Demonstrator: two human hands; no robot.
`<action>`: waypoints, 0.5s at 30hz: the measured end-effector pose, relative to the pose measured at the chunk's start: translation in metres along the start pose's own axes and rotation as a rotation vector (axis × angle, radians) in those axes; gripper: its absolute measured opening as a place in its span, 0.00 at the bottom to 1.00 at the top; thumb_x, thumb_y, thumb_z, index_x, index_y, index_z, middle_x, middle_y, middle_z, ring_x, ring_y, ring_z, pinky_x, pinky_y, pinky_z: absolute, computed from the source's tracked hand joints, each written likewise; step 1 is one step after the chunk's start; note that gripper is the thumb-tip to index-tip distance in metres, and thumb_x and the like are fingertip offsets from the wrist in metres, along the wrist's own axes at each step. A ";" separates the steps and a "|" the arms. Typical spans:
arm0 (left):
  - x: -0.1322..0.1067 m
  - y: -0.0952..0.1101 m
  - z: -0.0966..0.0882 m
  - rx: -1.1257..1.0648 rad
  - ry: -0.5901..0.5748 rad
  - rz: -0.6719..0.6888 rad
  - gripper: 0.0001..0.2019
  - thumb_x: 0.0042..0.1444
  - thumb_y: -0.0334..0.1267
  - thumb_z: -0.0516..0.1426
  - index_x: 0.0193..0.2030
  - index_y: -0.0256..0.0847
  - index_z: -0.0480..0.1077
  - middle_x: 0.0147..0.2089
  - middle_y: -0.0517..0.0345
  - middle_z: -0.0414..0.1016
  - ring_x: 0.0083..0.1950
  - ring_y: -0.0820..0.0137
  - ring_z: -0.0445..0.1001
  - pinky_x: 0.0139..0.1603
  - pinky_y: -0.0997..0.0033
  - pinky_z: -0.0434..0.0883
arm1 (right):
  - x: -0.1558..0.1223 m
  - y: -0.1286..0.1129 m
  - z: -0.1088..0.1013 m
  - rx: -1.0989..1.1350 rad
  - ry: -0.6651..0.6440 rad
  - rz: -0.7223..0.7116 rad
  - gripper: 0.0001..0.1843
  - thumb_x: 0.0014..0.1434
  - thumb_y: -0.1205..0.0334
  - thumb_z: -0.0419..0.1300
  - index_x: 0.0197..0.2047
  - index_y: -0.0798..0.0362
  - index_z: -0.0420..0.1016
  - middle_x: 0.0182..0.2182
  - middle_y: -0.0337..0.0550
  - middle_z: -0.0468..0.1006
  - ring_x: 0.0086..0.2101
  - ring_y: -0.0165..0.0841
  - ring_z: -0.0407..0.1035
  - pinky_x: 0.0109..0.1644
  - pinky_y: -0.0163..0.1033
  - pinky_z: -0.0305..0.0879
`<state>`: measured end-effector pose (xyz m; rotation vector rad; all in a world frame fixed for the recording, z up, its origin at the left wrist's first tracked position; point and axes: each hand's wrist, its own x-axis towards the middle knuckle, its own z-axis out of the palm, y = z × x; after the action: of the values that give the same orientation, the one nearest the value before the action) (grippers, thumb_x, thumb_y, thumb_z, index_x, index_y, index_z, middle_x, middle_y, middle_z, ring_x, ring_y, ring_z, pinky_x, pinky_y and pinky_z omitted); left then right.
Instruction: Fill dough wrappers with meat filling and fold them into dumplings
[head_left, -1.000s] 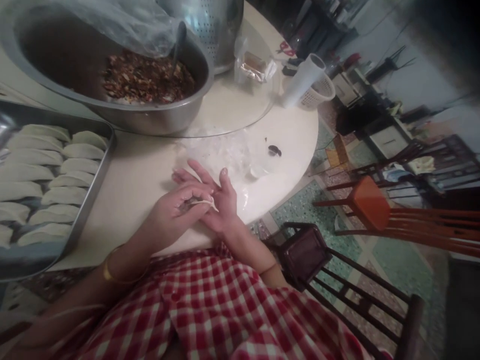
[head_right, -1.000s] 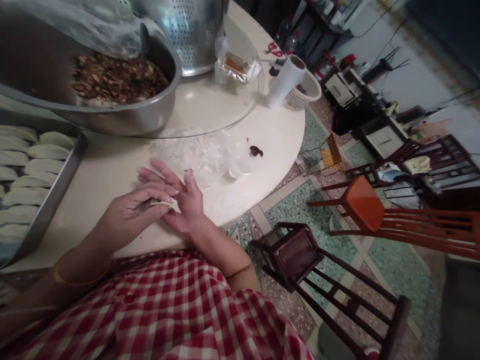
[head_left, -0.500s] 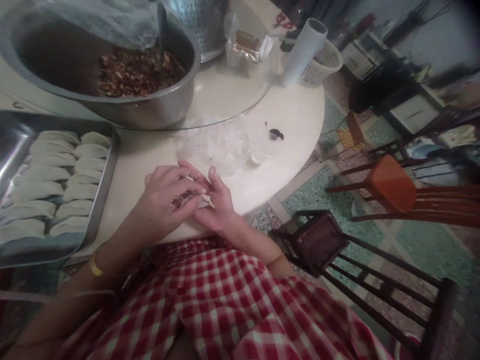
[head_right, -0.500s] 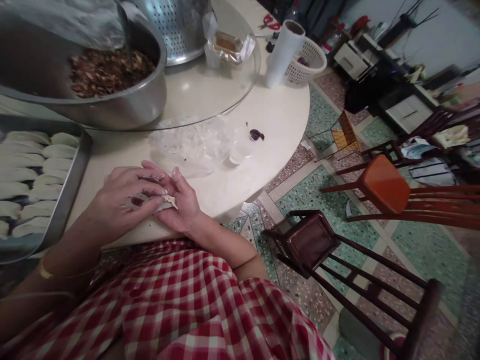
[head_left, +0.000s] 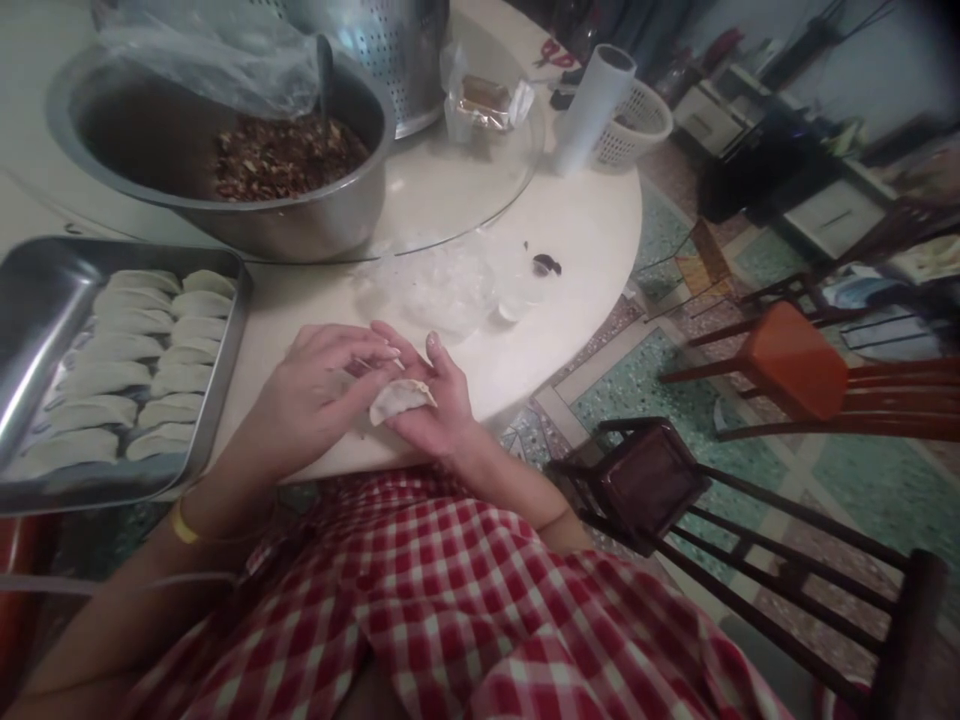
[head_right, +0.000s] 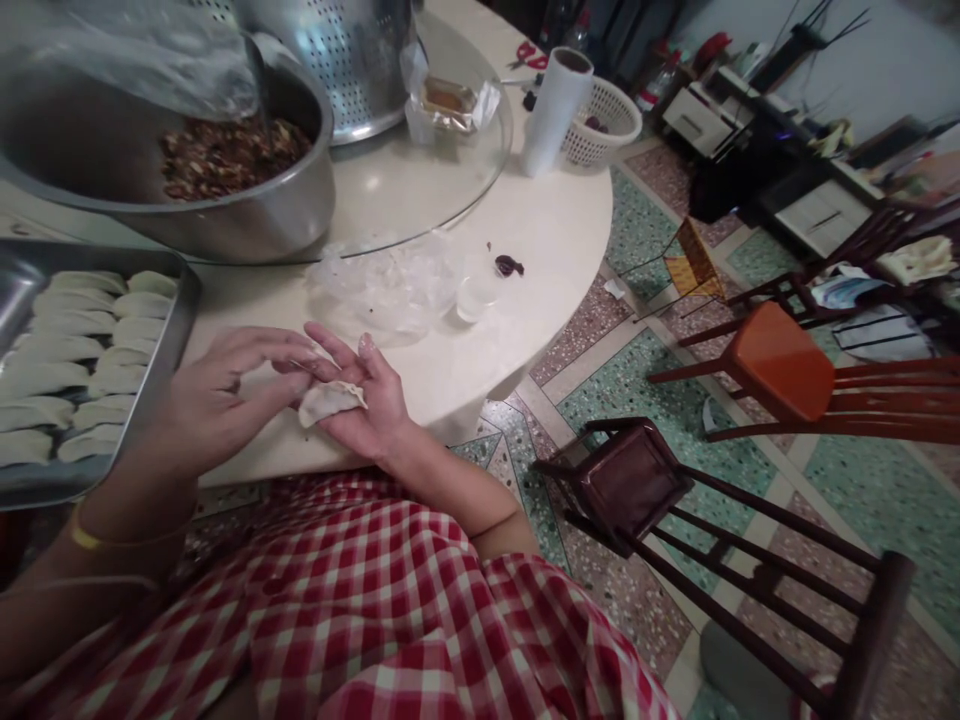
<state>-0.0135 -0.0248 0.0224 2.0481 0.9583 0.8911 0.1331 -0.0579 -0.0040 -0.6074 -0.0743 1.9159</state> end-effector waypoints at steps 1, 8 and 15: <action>0.001 0.000 -0.002 -0.031 0.048 -0.012 0.05 0.63 0.39 0.58 0.43 0.47 0.75 0.49 0.58 0.76 0.54 0.62 0.71 0.59 0.57 0.66 | -0.001 -0.001 0.000 -0.015 0.008 -0.004 0.28 0.69 0.41 0.40 0.52 0.46 0.73 0.40 0.40 0.82 0.41 0.35 0.76 0.53 0.48 0.74; 0.010 0.014 -0.004 0.113 0.014 0.176 0.05 0.63 0.36 0.58 0.41 0.47 0.76 0.51 0.58 0.76 0.57 0.61 0.71 0.62 0.55 0.63 | -0.009 -0.004 0.002 -0.002 0.070 -0.068 0.26 0.69 0.43 0.41 0.50 0.47 0.74 0.35 0.41 0.81 0.39 0.36 0.76 0.52 0.50 0.73; 0.015 0.018 0.008 0.120 -0.221 0.239 0.08 0.63 0.42 0.57 0.42 0.52 0.79 0.50 0.56 0.78 0.54 0.56 0.72 0.59 0.54 0.60 | -0.015 -0.007 0.011 0.097 0.098 -0.031 0.26 0.71 0.46 0.41 0.36 0.50 0.73 0.26 0.37 0.77 0.27 0.31 0.71 0.43 0.41 0.74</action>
<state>0.0065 -0.0236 0.0367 2.3426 0.6712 0.7209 0.1384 -0.0655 0.0133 -0.6301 0.0708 1.8460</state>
